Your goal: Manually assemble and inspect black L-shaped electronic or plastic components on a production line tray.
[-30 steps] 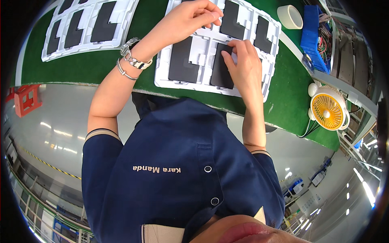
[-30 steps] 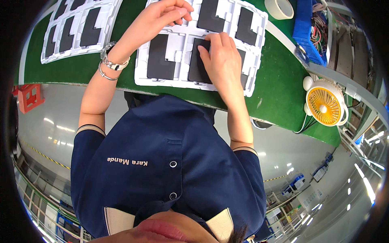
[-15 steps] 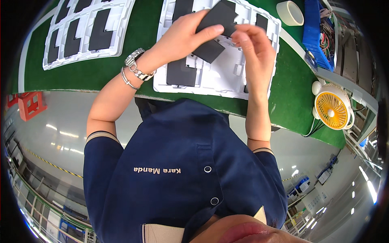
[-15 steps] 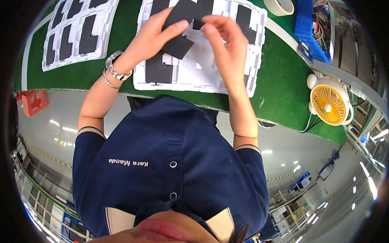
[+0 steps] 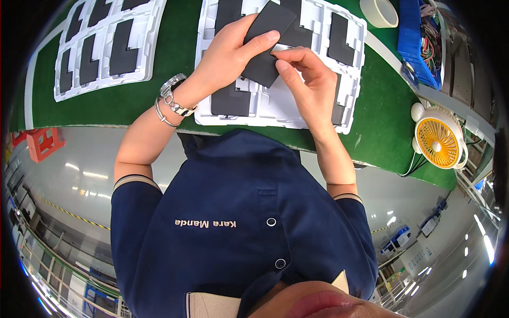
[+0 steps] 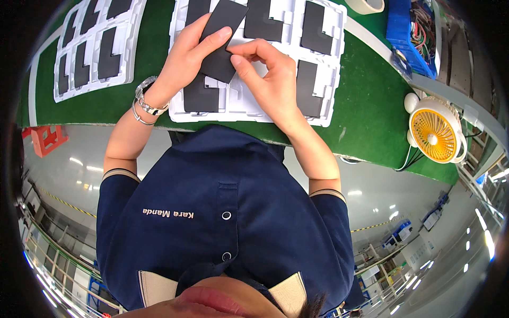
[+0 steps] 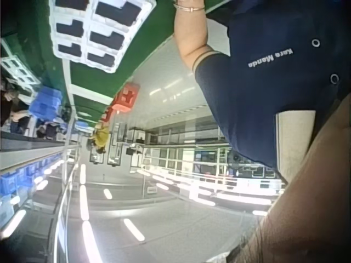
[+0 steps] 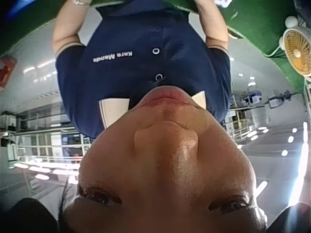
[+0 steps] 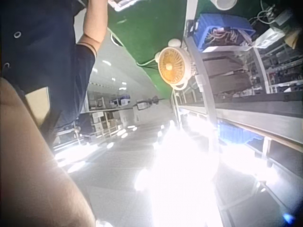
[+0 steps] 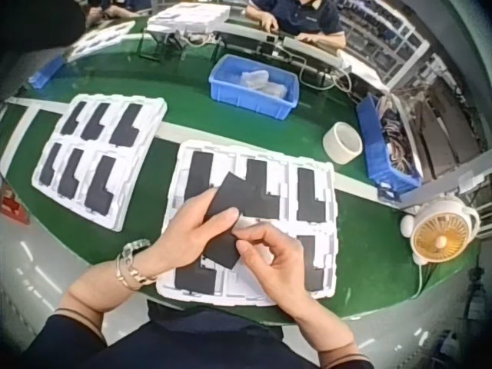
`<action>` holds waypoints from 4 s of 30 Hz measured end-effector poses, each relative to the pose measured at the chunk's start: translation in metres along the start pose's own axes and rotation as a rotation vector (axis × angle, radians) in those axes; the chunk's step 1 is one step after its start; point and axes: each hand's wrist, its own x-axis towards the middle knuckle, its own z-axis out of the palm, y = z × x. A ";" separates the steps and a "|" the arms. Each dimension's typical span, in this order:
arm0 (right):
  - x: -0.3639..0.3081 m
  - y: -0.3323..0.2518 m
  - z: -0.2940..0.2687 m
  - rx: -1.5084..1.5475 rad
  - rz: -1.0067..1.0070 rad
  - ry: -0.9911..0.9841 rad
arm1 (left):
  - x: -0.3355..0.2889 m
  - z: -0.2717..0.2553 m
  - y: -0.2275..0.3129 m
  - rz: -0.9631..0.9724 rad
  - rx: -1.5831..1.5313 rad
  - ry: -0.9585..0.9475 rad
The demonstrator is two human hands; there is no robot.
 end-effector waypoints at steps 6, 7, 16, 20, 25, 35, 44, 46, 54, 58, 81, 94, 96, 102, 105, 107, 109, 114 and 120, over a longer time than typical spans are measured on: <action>0.000 -0.005 0.000 -0.008 0.008 0.024 | 0.000 0.000 0.002 -0.008 -0.022 0.040; 0.002 -0.008 -0.002 0.113 0.091 0.007 | 0.000 -0.001 0.005 -0.010 -0.016 0.036; 0.004 -0.002 -0.006 0.135 0.234 -0.079 | -0.001 0.003 -0.003 0.034 0.131 0.008; 0.006 0.002 -0.006 0.123 0.150 -0.106 | -0.003 0.002 -0.006 0.064 0.210 -0.002; 0.005 0.003 -0.007 0.127 0.199 -0.111 | -0.005 0.006 -0.003 0.083 0.228 0.019; 0.008 0.006 -0.013 0.116 0.243 -0.189 | -0.004 -0.005 0.005 -0.031 -0.093 0.042; 0.012 -0.007 -0.025 0.274 0.228 0.128 | 0.001 -0.004 0.009 -0.162 -0.221 -0.330; 0.008 -0.005 -0.018 0.191 0.232 0.037 | 0.000 -0.004 0.006 -0.213 -0.011 -0.425; 0.007 -0.004 -0.012 -0.069 -0.082 0.220 | -0.002 -0.003 0.017 -0.150 -0.033 -0.115; 0.006 -0.002 -0.011 -0.259 -0.223 0.209 | 0.000 -0.005 0.010 -0.102 -0.023 -0.079; 0.013 -0.001 -0.020 -0.609 -0.559 0.172 | 0.000 -0.007 0.016 -0.144 -0.055 -0.107; 0.012 0.005 -0.037 0.354 0.241 -0.210 | 0.002 -0.013 0.020 -0.305 -0.106 -0.485; 0.014 0.003 -0.039 0.396 0.253 -0.277 | 0.000 -0.014 0.011 -0.280 -0.109 -0.499; 0.013 -0.004 -0.043 0.039 0.220 -0.224 | 0.001 -0.011 0.014 -0.198 0.146 -0.467; 0.011 -0.001 -0.045 0.079 0.256 -0.279 | -0.001 -0.009 0.015 -0.234 0.027 -0.481; 0.010 -0.007 -0.038 0.272 0.222 -0.214 | -0.003 -0.009 0.011 -0.157 0.178 -0.444; 0.008 -0.005 -0.038 0.259 0.187 -0.268 | 0.000 -0.011 0.015 -0.156 0.290 -0.479; -0.009 -0.006 -0.047 0.021 0.214 -0.123 | -0.001 -0.026 0.013 0.125 0.476 -0.066; -0.076 -0.007 -0.060 -0.086 0.367 0.146 | -0.041 -0.029 0.004 0.273 0.995 -0.016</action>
